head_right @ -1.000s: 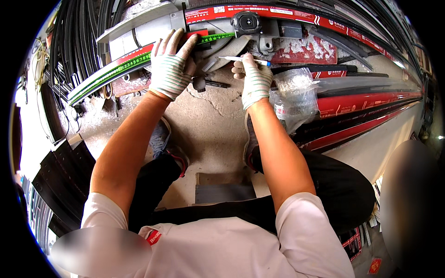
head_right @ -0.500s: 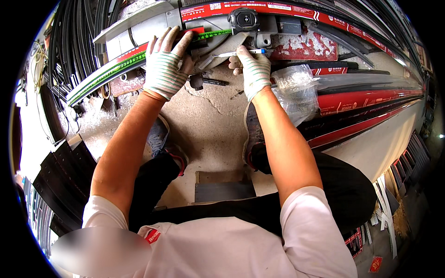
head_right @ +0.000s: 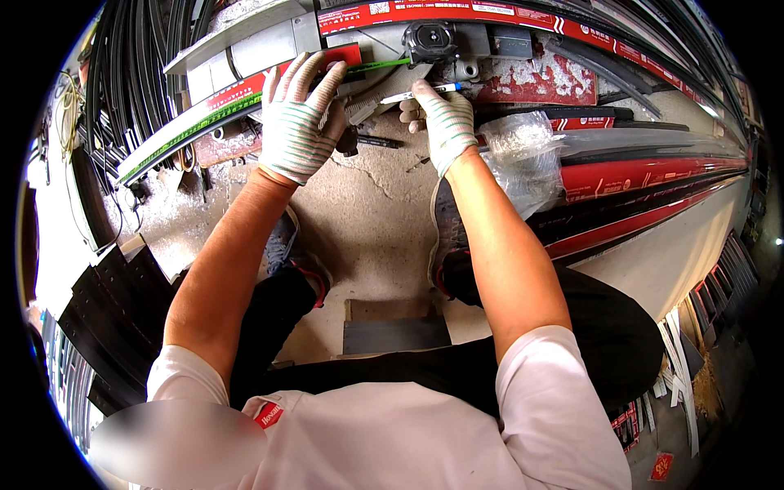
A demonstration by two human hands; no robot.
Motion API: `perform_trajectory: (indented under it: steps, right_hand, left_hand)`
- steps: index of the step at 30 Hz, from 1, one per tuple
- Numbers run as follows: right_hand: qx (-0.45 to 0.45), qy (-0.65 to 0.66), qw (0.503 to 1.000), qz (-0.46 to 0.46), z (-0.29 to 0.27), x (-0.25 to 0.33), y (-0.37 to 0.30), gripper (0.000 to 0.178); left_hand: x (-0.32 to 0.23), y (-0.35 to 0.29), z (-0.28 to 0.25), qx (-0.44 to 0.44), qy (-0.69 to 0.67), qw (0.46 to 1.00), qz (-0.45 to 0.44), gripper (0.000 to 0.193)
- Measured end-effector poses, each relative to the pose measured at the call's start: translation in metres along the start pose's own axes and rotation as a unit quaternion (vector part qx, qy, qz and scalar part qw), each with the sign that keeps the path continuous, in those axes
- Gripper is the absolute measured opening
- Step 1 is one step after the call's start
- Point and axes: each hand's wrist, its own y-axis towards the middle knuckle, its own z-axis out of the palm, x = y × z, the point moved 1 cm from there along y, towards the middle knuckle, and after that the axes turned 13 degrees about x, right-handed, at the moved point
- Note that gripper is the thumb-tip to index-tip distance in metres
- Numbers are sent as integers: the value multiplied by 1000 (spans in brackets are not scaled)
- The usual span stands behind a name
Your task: The person measures a black window frame profile with a tape measure, marks the cut line with a marker, and cuts the profile using a miter saw. The person then fits the cut piece into the frame assembly.
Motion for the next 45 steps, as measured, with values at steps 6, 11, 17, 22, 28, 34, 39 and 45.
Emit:
perform_trajectory:
  steps: [6,11,17,22,28,34,39,45]
  right_hand:
    - [-3,11,1000,12,1,-3,-2,19]
    - [-12,18,999,27,5,-3,-7,18]
    - [8,17,999,29,5,-10,-6,19]
    - [26,33,998,45,5,-15,-8,17]
    - [10,44,998,31,8,-12,-14,17]
    - [63,-25,997,27,6,-4,-30,22]
    - [36,11,999,21,28,-9,-43,28]
    - [34,73,996,28,43,-26,-57,26]
  left_hand:
    - [-1,-1,0,2,-4,1000,25,59]
    - [-15,-8,-6,-7,-45,994,101,43]
    - [-24,-20,13,23,-13,999,34,35]
    - [-30,-14,16,60,-2,998,-21,28]
    - [-34,-11,18,69,-15,997,1,25]
    - [-38,-14,10,139,-14,990,19,22]
    - [-44,-11,-12,183,38,982,14,21]
    - [-46,-22,-32,212,49,975,34,22]
